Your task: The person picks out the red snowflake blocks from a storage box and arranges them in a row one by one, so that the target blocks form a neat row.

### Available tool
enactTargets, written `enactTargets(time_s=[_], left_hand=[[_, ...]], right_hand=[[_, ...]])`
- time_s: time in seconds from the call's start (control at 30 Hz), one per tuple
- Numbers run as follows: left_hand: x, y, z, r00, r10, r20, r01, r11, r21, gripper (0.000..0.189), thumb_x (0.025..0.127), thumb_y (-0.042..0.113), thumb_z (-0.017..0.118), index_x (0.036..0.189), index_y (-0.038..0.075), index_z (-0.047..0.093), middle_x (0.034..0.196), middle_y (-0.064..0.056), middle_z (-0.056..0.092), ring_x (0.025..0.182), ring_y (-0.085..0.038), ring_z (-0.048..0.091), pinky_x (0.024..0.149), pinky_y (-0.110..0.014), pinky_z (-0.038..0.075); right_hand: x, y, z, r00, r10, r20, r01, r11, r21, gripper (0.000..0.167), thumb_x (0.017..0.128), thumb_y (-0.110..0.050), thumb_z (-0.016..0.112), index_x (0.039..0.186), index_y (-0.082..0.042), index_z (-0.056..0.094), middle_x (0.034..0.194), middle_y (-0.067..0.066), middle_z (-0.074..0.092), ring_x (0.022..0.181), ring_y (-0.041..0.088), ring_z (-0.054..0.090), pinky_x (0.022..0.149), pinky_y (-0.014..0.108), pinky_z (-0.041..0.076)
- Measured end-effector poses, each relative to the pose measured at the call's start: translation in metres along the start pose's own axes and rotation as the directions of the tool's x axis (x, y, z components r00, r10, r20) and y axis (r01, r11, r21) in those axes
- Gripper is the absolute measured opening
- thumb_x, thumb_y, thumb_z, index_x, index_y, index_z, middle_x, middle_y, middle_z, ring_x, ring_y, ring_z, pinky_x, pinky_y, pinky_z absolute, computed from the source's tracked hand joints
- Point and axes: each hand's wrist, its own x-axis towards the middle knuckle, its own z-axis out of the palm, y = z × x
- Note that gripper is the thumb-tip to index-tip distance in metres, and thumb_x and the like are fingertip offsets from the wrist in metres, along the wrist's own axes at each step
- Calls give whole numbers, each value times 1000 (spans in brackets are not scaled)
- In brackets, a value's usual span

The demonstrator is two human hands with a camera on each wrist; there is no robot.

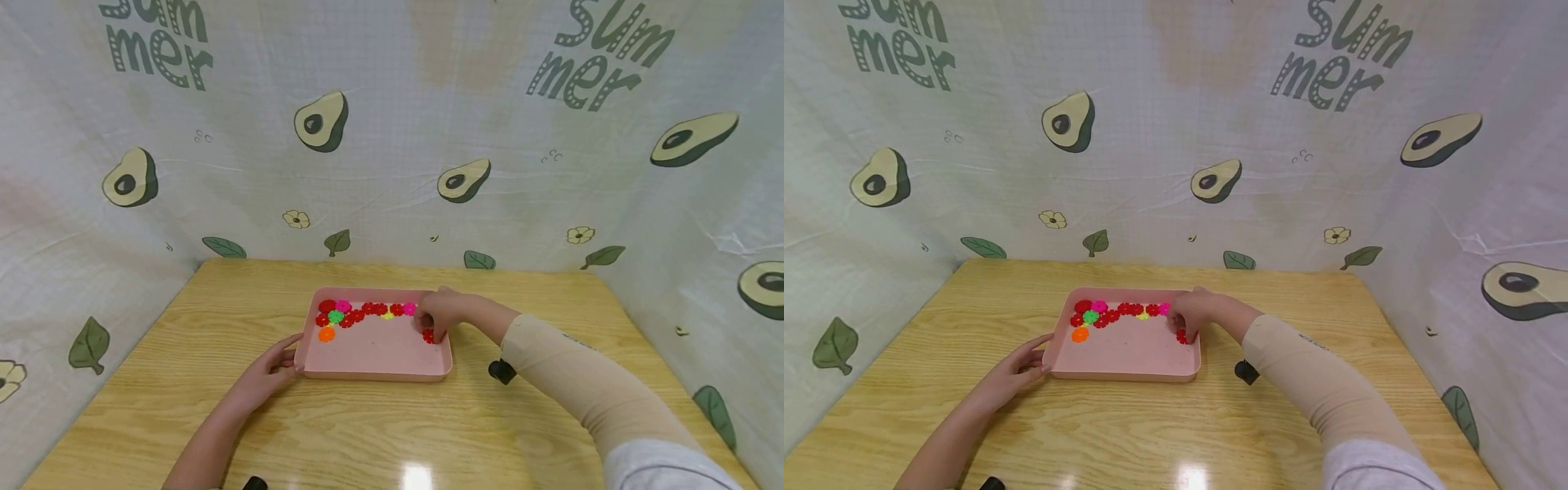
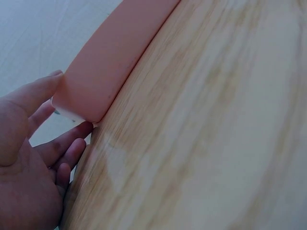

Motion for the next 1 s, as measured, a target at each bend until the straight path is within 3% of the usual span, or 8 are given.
enactTargets(time_s=[0.17, 0.37, 0.53, 0.67, 0.77, 1.0], left_hand=[[0, 0, 0, 1000, -2, 0, 2, 1000, -4, 59, 95, 22, 66, 148, 12, 42, 130, -20, 56, 109, -26, 52, 88, -30, 43], [1, -2, 1, 1000, -4, -1, 4, 1000, -9, 59, 94, 20, 66, 148, 12, 42, 130, -20, 56, 108, -26, 53, 88, -29, 44], [0, -2, -1, 1000, 6, 0, -6, 1000, -8, 60, 94, 21, 67, 148, 12, 42, 130, -20, 56, 108, -27, 53, 87, -28, 44], [0, -2, -2, 1000, 11, 3, -11, 1000, 8, 60, 94, 22, 66, 148, 11, 42, 130, -20, 56, 109, -27, 53, 87, -28, 44], [0, -3, -3, 1000, 21, 6, -21, 1000, 12, 60, 95, 21, 66, 148, 10, 41, 130, -21, 56, 109, -27, 53, 87, -29, 44], [1, -2, -1, 1000, 21, 3, -21, 1000, 9, 60, 94, 22, 67, 148, 10, 42, 130, -21, 57, 108, -27, 53, 87, -27, 44]], right_hand=[[0, -2, 0, 1000, 1, 3, -1, 1000, 6, 23, 73, -20, 87, 77, -25, 65, 73, -10, 57, 78, 9, 51, 81, 38, 29], [-7, -3, 0, 1000, -2, -15, 3, 995, 103, 23, 75, -12, 85, 76, -21, 64, 74, -10, 59, 80, 10, 52, 88, 44, 26], [-12, -1, 1, 999, 11, -51, -2, 982, 187, 21, 80, -7, 80, 74, -19, 63, 72, -9, 60, 75, 12, 54, 83, 38, 31], [-19, -1, 0, 996, 30, -80, -3, 948, 319, 21, 83, 0, 73, 76, -17, 63, 77, -3, 61, 74, 15, 53, 72, 31, 42], [-28, -2, -3, 993, -3, -121, 48, 929, 368, 21, 85, 5, 68, 79, -15, 62, 81, -1, 61, 75, 16, 53, 65, 29, 45], [-56, -5, -11, 959, -117, -260, 199, 927, 318, 15, 87, -1, 71, 81, -11, 64, 83, -5, 62, 82, 14, 58, 78, 28, 49]])
